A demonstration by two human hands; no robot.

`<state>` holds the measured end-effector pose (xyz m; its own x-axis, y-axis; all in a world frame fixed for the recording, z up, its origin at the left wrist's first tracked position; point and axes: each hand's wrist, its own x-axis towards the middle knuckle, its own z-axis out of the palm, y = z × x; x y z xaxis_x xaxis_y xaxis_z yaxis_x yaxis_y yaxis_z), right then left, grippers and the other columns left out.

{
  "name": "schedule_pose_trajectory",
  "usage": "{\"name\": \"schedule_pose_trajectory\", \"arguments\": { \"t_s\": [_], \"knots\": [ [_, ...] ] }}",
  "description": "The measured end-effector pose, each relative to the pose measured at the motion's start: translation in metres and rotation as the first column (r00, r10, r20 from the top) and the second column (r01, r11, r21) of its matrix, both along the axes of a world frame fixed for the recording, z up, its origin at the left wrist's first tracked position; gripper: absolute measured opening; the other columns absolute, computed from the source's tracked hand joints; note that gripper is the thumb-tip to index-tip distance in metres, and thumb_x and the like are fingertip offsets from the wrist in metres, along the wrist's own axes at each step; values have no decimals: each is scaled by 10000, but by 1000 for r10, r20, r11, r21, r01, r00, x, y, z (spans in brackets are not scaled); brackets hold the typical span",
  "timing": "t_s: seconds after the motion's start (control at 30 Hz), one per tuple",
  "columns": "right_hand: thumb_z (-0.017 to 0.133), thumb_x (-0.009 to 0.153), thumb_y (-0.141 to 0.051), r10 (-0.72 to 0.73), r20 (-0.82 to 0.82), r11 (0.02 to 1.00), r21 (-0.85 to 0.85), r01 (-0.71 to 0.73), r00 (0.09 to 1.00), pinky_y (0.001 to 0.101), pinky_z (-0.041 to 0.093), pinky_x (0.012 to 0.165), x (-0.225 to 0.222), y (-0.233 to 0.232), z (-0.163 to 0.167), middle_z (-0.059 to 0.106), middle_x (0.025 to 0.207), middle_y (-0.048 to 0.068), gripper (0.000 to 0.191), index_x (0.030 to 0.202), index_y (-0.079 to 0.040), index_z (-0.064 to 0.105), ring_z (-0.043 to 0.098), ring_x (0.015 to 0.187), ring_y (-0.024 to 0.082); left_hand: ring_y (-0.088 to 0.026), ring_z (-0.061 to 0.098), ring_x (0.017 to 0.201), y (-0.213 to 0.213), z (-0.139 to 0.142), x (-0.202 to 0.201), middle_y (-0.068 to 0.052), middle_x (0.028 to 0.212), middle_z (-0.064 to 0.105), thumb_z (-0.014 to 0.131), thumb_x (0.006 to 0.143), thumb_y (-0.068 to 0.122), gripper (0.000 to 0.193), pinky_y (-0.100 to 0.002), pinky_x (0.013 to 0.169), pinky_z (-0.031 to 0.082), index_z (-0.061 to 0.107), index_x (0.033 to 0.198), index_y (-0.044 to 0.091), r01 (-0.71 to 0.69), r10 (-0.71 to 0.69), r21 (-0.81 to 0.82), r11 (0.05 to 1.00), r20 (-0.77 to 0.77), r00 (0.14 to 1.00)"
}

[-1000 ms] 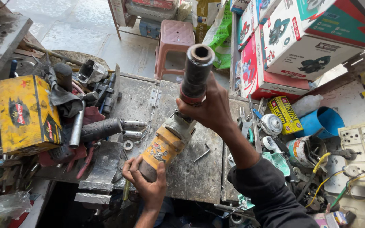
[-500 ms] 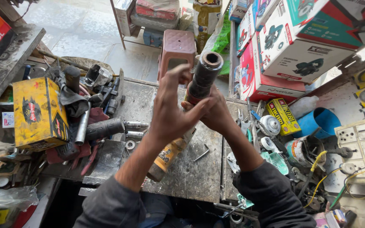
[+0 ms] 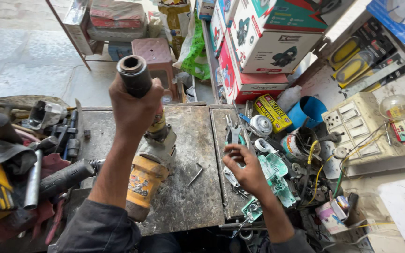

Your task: The person picks up a yellow angle grinder from the cluttered workbench and works on its front end, using a screwdriver to loosen and remove components from the tool's spindle and housing. They hold the grinder upright while turning parts by hand and with the screwdriver, adjusting and repositioning the tool repeatedly on the bench.

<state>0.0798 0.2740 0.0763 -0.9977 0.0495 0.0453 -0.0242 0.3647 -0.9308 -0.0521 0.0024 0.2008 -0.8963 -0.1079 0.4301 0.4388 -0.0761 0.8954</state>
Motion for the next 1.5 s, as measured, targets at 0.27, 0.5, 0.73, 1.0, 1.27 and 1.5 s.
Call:
{"name": "schedule_pose_trajectory", "arguments": {
  "t_s": [0.27, 0.5, 0.73, 1.0, 1.27, 1.5],
  "knots": [
    [729, 911, -249, 68, 338, 996, -77, -44, 939, 286, 598, 838, 75, 22, -63, 777, 999, 19, 266, 1124, -90, 743, 721, 923, 109, -69, 619, 730, 2, -11, 0, 1, 845, 627, 746, 949, 23, 178, -257, 649, 522, 571, 980, 38, -148, 122, -166, 975, -159, 980],
    [620, 992, -188, -384, -124, 840, 365, 402, 915, 365, 549, 776, -24, 152, -72, 758, 1018, 104, 218, 1172, -89, 691, 718, 877, 209, -67, 602, 740, 4, -12, -2, -1, 860, 625, 738, 921, 19, 177, -260, 658, 521, 578, 994, 39, -143, 115, -128, 982, -203, 972],
    [721, 866, -179, -228, 133, 663, 746, 54, 964, 487, 502, 990, -98, 208, -123, 705, 1199, 221, 468, 1291, -46, 580, 651, 1159, 407, -97, 641, 838, 15, -11, -3, -33, 936, 677, 725, 898, 45, 208, -283, 778, 563, 632, 1083, 20, -169, 143, -79, 982, -268, 953],
    [744, 849, -173, -216, 170, 562, 827, -20, 961, 487, 517, 979, -93, 200, -127, 696, 1246, 161, 463, 1289, -136, 604, 657, 1177, 384, -119, 677, 850, 19, -10, 1, -66, 946, 720, 733, 870, 89, 291, -297, 794, 574, 646, 1140, 28, -193, 162, -104, 976, -255, 953],
    [637, 936, -280, -130, -6, 337, 940, 50, 992, 494, 564, 922, -60, 146, -31, 651, 1260, 118, 347, 1274, -200, 644, 697, 1070, 368, -98, 716, 843, 20, -8, 0, -61, 931, 748, 746, 868, 104, 266, -289, 797, 588, 640, 1105, 46, -190, 157, -117, 975, -246, 956],
    [779, 891, -193, -64, -198, 853, 498, 157, 978, 331, 585, 820, -55, 65, 103, 774, 1073, 117, 452, 1312, -133, 626, 749, 950, 193, -98, 681, 845, 20, -9, 2, -66, 932, 734, 737, 860, 92, 278, -290, 804, 574, 644, 1114, 31, -151, 123, -111, 982, -231, 965]
  ]
}}
